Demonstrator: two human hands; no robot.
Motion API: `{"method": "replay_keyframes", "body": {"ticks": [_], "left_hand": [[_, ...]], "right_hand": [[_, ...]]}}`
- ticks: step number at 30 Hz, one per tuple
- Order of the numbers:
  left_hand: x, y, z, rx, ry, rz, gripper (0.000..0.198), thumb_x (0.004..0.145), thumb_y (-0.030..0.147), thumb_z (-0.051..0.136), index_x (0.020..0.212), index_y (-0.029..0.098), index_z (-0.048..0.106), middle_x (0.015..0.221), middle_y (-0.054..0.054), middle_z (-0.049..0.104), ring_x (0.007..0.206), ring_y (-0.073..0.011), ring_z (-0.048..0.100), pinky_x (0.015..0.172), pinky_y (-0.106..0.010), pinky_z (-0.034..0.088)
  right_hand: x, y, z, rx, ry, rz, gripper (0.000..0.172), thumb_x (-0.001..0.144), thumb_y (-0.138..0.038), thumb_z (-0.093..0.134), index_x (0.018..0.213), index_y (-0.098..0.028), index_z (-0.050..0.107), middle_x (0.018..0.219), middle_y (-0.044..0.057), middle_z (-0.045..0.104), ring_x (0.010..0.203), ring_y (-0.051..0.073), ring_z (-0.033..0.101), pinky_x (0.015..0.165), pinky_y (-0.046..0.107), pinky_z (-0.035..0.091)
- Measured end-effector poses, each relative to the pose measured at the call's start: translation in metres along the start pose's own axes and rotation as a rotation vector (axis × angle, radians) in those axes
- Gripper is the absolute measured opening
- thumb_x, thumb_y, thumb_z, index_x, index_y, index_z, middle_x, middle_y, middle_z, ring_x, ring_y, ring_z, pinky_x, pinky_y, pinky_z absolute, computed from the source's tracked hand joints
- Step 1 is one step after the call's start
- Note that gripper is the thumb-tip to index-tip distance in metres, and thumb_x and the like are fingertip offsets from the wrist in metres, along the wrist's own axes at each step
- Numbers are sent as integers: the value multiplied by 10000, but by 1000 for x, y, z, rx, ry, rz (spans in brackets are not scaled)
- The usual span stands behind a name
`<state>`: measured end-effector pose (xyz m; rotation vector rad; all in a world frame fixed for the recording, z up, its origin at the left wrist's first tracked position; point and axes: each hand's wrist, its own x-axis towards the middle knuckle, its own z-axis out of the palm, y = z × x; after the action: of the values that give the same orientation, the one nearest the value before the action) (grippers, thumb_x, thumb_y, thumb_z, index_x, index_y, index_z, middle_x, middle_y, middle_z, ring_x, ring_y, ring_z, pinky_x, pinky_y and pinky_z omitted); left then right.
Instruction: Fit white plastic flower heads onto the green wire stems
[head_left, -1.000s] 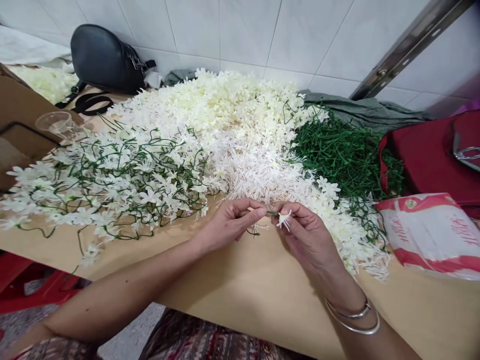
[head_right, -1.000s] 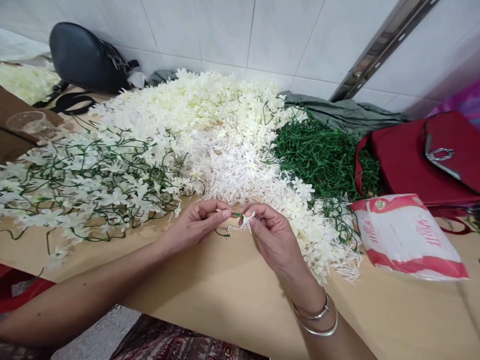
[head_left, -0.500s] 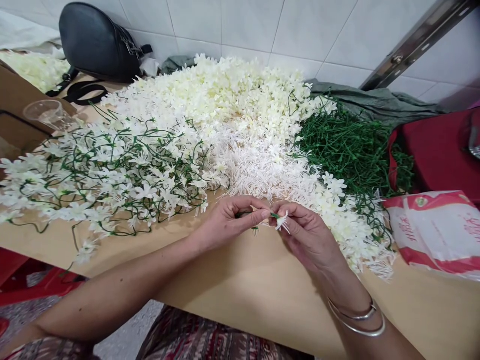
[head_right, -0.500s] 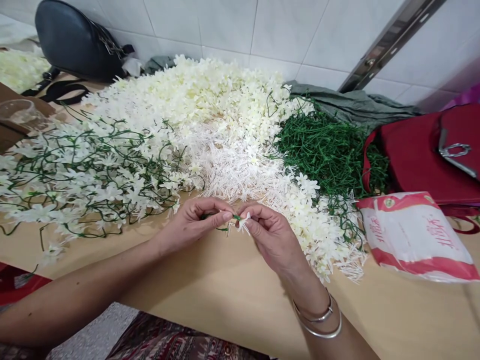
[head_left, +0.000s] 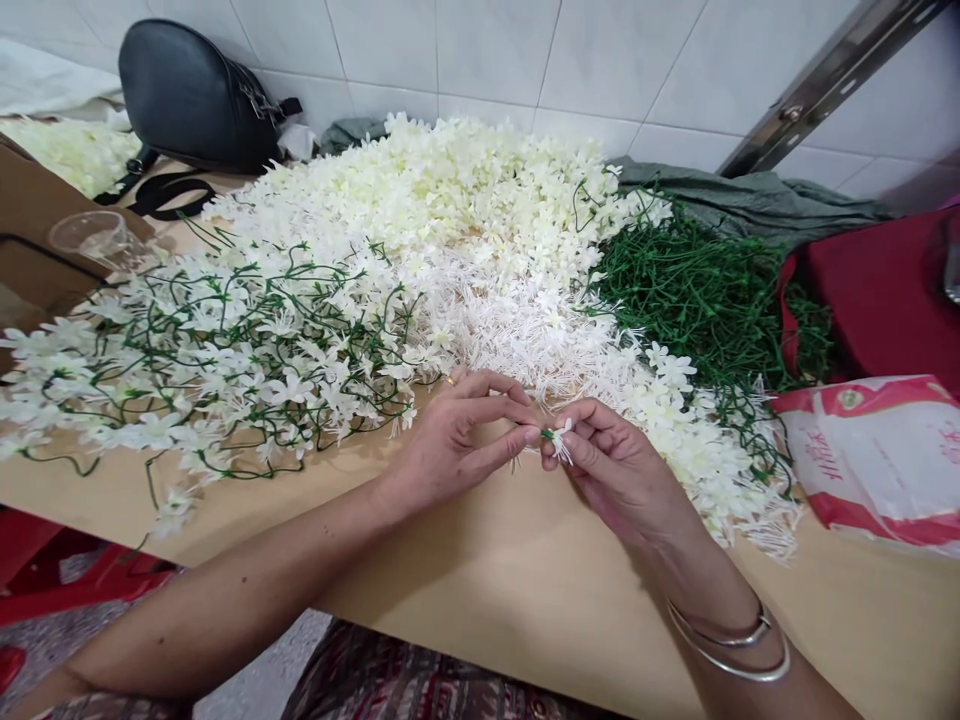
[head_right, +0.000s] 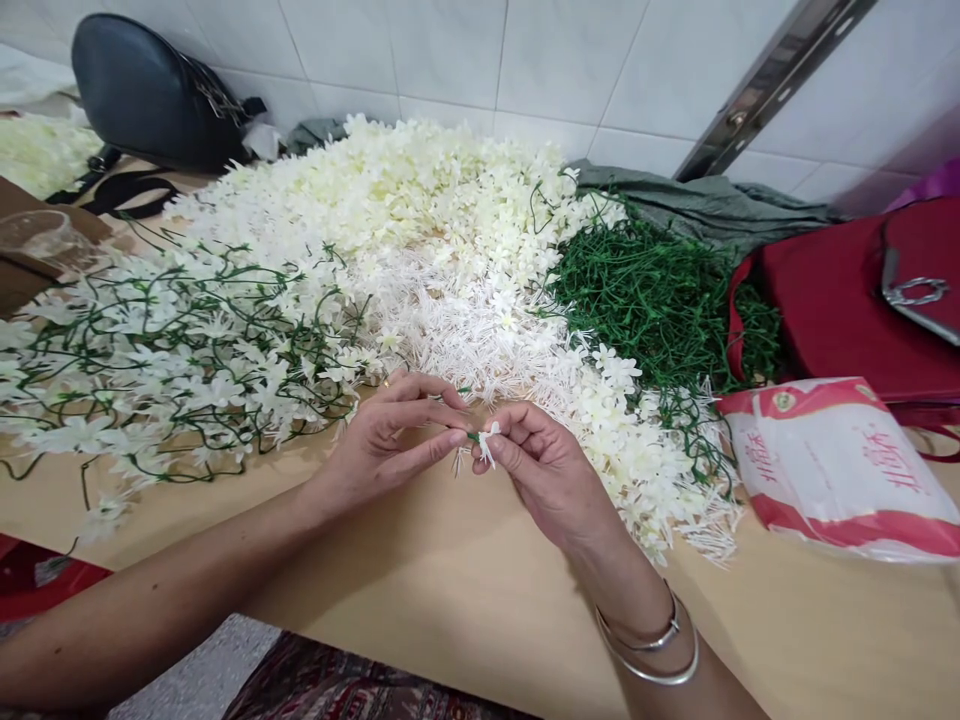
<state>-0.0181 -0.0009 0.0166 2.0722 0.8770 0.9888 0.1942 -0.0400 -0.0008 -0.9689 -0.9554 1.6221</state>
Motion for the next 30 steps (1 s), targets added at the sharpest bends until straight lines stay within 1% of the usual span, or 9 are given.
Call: {"method": "replay_keyframes", "body": {"ticks": [3,6,8,12,14,19,24,27,30], "left_hand": [[1,-4,1,39,25,101,131,1026,334,711,1032,245,807,1111,-53,796,989,-185,710,1028,-397,461],[2,-7,3,-6,11,145,92,1008,316,748,1024,235,788,1043,-28,818,949,-166,721,974,-360,468],[1,-9,4,-35,-2,140,82,1001,308,760,1030,234,780,994,-11,829,912,-158,722,936,-345,474],[-3,-8,4,-69,-15,35,135,999,351,757,1069,242,794,975,-24,835,871,-167,709,849,-321,504],[-4,-6,3,-102,-21,-7,149,999,368,752,1046,235,802,968,-40,833,878,-173,720,840,-314,519],[-4,-3,3,-180,-17,-95,150,976,358,757,961,216,802,927,-48,827,858,-168,732,834,-301,533],[-4,-4,6,-298,-21,-236,194,937,380,771,1031,218,823,967,-60,837,879,-171,755,822,-288,553],[-3,-2,5,-288,-25,-260,173,920,355,761,988,207,818,937,-54,832,847,-162,749,802,-275,553],[-1,2,3,-259,-29,-271,186,920,354,728,962,186,797,878,-49,816,799,-157,735,763,-265,546]], "right_hand": [[0,1,1,32,-14,18,285,812,-440,924,887,-254,722,716,-26,697,644,125,634,680,268,558],[1,2,3,56,-27,17,292,802,-439,933,876,-250,723,690,-31,685,631,127,632,669,270,563],[1,3,4,84,-30,-3,273,811,-422,930,863,-249,726,678,-35,688,628,118,638,663,253,556],[2,5,6,114,-64,-51,256,825,-402,922,845,-245,721,663,-36,704,610,103,641,637,225,523],[2,6,6,99,-73,-59,271,821,-412,924,843,-240,715,660,-34,708,593,102,634,623,226,512],[1,10,5,-15,-17,-119,253,849,-425,897,846,-239,726,688,-24,727,647,114,664,680,243,538],[0,11,6,-133,36,-180,200,867,-416,875,864,-245,772,716,-15,739,681,122,678,702,250,556],[-2,7,9,-187,81,-231,161,871,-390,867,852,-252,786,748,-11,751,682,118,680,683,239,557],[-5,4,13,-230,78,-249,118,913,-375,820,897,-262,790,797,-4,766,715,123,695,703,246,575]]}}
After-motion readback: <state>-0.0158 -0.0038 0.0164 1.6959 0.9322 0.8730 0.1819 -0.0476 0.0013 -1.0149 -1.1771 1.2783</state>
